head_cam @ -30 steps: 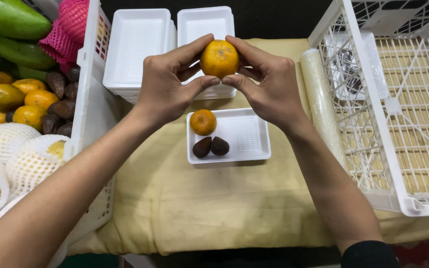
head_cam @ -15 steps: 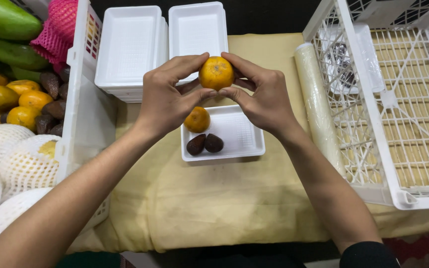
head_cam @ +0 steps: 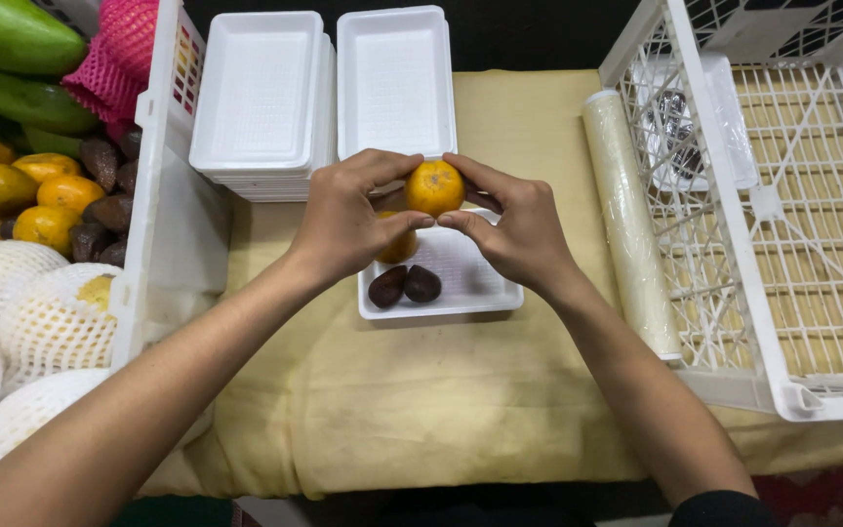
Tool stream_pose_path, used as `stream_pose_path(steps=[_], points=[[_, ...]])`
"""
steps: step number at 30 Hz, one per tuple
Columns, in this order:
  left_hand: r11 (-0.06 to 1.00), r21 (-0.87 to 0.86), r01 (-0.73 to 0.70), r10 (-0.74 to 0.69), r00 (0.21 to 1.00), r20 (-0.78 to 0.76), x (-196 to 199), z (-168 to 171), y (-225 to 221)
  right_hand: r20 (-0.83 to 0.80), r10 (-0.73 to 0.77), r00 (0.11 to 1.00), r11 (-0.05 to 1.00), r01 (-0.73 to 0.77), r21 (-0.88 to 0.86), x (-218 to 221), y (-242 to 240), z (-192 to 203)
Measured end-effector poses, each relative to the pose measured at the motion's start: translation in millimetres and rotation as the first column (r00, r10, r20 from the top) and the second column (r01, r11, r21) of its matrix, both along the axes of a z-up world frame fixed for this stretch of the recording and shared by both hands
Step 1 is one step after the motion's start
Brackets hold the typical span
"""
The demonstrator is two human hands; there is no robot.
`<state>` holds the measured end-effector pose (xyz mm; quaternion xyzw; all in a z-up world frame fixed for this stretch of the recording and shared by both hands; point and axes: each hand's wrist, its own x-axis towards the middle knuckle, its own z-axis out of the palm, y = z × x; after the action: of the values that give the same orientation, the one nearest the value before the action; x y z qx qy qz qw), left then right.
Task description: Selecting various fruits from a crate, arranging them on a tray, and wrapping the tray with plastic film
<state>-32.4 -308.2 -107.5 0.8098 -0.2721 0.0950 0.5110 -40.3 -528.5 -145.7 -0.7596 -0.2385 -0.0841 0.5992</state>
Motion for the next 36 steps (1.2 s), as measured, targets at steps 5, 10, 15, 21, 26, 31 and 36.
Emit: stream_pose_path(steps=[5, 10, 15, 21, 26, 31, 36], points=[[0.999, 0.040, 0.032, -0.033, 0.999, 0.010, -0.1, -13.0, 0.4, -0.041, -0.002, 0.999, 1.000, 0.001, -0.015, -5.9, -2.0, -8.7], [0.981, 0.191, 0.030, -0.055, 0.991, 0.125, 3.1, -17.4, 2.1, -0.052, 0.018, 0.999, 1.000, -0.018, -0.012, -7.1, -4.6, -14.3], [0.977, 0.207, 0.048, -0.065, 0.995, 0.076, 1.4, -25.5, 1.1, -0.065, 0.013, 0.998, 1.000, -0.014, -0.010, -11.2, -4.5, -21.2], [0.963, 0.260, 0.070, -0.089, 0.994, 0.061, 0.5, -29.6, 1.5, -0.061, 0.022, 0.998, 1.000, -0.022, -0.007, -15.1, -3.0, -28.1], [0.944, 0.321, 0.076, -0.099, 0.993, 0.057, 0.0, -35.3, 1.0, -0.054, 0.024, 0.998, 1.000, -0.024, -0.003, -18.0, -3.8, -34.6], [0.939, 0.335, 0.078, -0.098, 0.994, 0.043, 1.9, -38.6, 1.9, -0.025, 0.012, 1.000, 0.999, -0.012, -0.035, -15.1, -3.8, -37.2], [0.920, 0.386, 0.069, -0.102, 0.993, 0.067, 3.0, -46.1, 1.6, 0.087, -0.025, 0.996, 0.981, 0.041, -0.189, -11.8, -6.7, -42.8]])
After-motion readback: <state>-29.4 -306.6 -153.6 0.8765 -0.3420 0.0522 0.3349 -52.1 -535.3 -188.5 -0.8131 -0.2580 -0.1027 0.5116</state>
